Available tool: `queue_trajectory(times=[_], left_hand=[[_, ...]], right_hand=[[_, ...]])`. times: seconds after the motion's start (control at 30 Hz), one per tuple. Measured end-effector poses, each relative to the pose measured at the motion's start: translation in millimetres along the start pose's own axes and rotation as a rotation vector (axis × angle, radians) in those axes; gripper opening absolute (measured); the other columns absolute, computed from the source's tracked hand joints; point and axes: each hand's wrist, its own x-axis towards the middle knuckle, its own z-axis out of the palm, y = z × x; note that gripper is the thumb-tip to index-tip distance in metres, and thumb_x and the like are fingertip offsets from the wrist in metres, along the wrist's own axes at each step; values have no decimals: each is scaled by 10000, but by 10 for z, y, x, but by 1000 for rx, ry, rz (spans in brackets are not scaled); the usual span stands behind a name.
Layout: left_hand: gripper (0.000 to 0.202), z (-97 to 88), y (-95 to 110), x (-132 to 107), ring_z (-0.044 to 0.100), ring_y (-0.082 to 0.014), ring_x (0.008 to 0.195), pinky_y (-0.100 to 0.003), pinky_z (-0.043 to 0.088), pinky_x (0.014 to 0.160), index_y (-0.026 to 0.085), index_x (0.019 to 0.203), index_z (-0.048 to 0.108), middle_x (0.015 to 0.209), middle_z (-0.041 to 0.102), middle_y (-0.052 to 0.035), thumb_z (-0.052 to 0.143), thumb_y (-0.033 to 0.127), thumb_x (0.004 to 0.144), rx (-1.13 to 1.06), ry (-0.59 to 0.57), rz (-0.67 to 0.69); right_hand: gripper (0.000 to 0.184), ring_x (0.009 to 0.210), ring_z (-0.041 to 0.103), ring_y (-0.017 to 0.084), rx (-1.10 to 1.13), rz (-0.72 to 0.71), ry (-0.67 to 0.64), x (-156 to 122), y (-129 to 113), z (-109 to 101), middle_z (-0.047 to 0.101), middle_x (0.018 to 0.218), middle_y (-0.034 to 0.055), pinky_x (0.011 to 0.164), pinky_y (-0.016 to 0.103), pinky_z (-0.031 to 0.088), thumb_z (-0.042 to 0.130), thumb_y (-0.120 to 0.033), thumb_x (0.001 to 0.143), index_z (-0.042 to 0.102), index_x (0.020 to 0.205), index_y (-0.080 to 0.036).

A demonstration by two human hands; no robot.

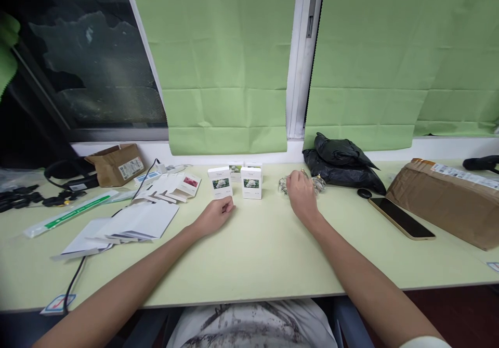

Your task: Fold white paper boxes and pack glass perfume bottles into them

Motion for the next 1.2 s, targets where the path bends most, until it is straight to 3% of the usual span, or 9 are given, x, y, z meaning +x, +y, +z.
queue_trajectory(times=[0.17, 0.27, 0.37, 0.5, 0.67, 0.77, 1.0, 1.2], left_hand=[[128, -3, 167, -48, 450, -139, 637, -264, 352, 629, 244, 986, 534, 712, 487, 60, 581, 362, 968, -59, -17, -9], [409, -5, 304, -88, 503, -130, 674, -275, 425, 661, 270, 1223, 552, 952, 594, 20, 708, 477, 907, -72, -14, 5], [633, 6, 418, -116, 558, -147, 764, -307, 482, 725, 308, 1386, 516, 1230, 607, -36, 775, 539, 856, -65, -20, 54], [513, 44, 475, -126, 595, -201, 904, -327, 494, 795, 285, 1282, 615, 1157, 651, -40, 766, 556, 872, -51, -82, 129], [290, 91, 448, -124, 593, -204, 895, -324, 468, 788, 255, 1151, 659, 1003, 648, -28, 673, 481, 969, -11, -102, 159], [263, 100, 455, -125, 589, -210, 921, -326, 454, 799, 237, 1103, 645, 1000, 634, -36, 609, 480, 1009, 8, -100, 183], [302, 89, 408, -121, 590, -238, 975, -346, 453, 857, 227, 1086, 623, 1020, 640, -57, 564, 517, 1023, -16, -96, 129], [317, 63, 191, -66, 591, -280, 1038, -381, 473, 897, 221, 1106, 638, 1049, 666, -82, 581, 516, 1005, -53, -47, 10]], right_hand=[[261, 899, 595, 258, 307, -229, 60, -136, -317, -48, 662, 980, 107, 849, 363, 405, 361, -316, 1125, 558, 1013, -187], [227, 853, 600, 236, 529, -258, 6, -261, -523, -72, 660, 965, 81, 788, 339, 442, 388, -330, 1122, 554, 1036, -201], [187, 860, 616, 229, 677, -311, -91, -385, -683, -75, 668, 968, 64, 757, 330, 472, 414, -339, 1116, 541, 1049, -220], [172, 874, 624, 225, 767, -354, -127, -489, -801, -51, 670, 966, 54, 774, 337, 500, 432, -347, 1111, 535, 1038, -232], [181, 856, 633, 207, 827, -363, -167, -504, -817, -73, 671, 942, 44, 768, 322, 502, 445, -358, 1107, 548, 1025, -234], [179, 829, 630, 189, 866, -347, -222, -483, -784, -116, 674, 928, 31, 755, 304, 489, 462, -373, 1104, 558, 1046, -233], [268, 788, 635, 182, 773, -301, -298, -380, -612, -145, 691, 899, 17, 736, 279, 458, 446, -423, 1107, 542, 1246, -215], [239, 856, 648, 243, 209, -57, -294, -180, -284, -4, 726, 979, 106, 735, 311, 397, 401, -311, 1105, 582, 1157, -165]])
